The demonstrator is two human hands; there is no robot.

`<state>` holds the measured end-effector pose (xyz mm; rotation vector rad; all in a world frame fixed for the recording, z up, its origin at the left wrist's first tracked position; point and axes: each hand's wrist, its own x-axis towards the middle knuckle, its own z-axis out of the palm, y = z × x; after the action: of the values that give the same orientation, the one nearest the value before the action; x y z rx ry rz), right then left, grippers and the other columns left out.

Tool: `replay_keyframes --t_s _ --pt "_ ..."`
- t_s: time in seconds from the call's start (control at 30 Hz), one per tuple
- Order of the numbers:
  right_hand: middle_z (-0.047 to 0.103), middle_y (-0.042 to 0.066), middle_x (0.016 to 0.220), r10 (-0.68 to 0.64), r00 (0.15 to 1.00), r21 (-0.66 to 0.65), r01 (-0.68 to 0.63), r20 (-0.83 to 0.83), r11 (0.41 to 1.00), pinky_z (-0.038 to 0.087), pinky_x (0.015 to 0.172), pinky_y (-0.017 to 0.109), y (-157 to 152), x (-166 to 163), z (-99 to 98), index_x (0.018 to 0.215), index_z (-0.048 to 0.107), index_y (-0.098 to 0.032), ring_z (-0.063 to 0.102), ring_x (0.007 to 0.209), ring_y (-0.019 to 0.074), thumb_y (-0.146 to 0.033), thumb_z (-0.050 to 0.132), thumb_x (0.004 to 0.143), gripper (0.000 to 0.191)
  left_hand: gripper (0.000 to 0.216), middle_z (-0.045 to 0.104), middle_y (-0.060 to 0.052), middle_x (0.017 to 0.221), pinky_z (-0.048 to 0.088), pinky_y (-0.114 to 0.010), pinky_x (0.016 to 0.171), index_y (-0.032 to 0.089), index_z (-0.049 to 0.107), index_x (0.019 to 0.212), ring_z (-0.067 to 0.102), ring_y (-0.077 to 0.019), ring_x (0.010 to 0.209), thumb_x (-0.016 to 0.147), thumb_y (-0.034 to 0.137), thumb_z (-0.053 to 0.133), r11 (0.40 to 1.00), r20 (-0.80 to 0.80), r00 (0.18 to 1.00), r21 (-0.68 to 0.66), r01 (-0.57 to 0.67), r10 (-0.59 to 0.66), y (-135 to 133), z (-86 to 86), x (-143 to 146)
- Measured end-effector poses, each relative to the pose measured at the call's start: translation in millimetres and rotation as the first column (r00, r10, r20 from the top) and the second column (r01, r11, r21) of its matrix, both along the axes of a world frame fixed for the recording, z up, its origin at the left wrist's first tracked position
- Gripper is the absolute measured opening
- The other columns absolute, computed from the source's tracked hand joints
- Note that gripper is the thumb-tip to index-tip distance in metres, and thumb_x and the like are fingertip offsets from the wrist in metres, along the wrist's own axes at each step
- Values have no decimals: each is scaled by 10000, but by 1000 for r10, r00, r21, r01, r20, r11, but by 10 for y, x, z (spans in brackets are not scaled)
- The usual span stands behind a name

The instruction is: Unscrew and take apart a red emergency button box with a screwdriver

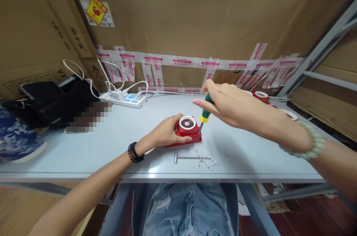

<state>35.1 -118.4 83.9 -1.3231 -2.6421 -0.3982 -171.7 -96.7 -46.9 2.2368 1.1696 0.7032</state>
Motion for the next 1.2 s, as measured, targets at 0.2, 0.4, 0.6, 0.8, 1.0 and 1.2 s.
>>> replay_keyframes --t_s 0.2,0.4,0.6,0.8,1.0,1.2 --pt "620 40 921 176 974 -148 -197 -143 969 380 648 300 54 56 66 1105 449 -212 550 766 181 -271 472 871 242 547 665 -61 1014 493 -352 763 208 533 1116 631 -238 877 695 501 724 1000 -7 1000 5 8 -8 -6 0 3" --pt "602 78 967 131 985 -108 -144 -113 984 392 713 321 -1 9 44 1010 528 -168 545 816 194 -288 481 863 196 552 671 -56 1022 492 -349 759 212 533 1128 635 -235 875 690 487 729 1000 14 1000 -14 3 -3 -7 10 -1" --pt "621 85 971 106 977 -68 -121 -186 990 402 743 336 43 -15 -22 1056 540 -143 558 856 206 -252 419 896 229 543 670 -63 1005 494 -351 750 205 538 1107 635 -239 864 692 503 722 1000 -9 1000 0 1 -1 -7 18 2" --pt "629 85 999 76 963 -131 -113 -257 985 402 794 333 -3 -49 23 1039 565 -144 551 922 217 -288 478 858 248 558 669 -59 1023 496 -358 769 209 529 1123 633 -240 882 687 494 731 1000 -9 1000 -11 -6 6 -1 11 -1" --pt "614 72 1032 123 918 -188 -205 -377 961 408 712 295 9 -53 -12 1059 499 -178 557 807 161 -234 434 874 204 552 670 -65 1034 498 -366 781 206 538 1124 636 -245 892 691 492 728 1000 11 1000 -8 8 -8 -9 12 -3" --pt "623 99 868 -9 952 -53 -8 -305 999 401 631 340 16 -84 -49 1119 438 -163 575 685 207 -547 286 936 451 545 666 -68 1047 497 -370 795 209 536 1133 633 -243 897 700 480 725 1000 28 999 -12 15 -15 -8 8 -2"
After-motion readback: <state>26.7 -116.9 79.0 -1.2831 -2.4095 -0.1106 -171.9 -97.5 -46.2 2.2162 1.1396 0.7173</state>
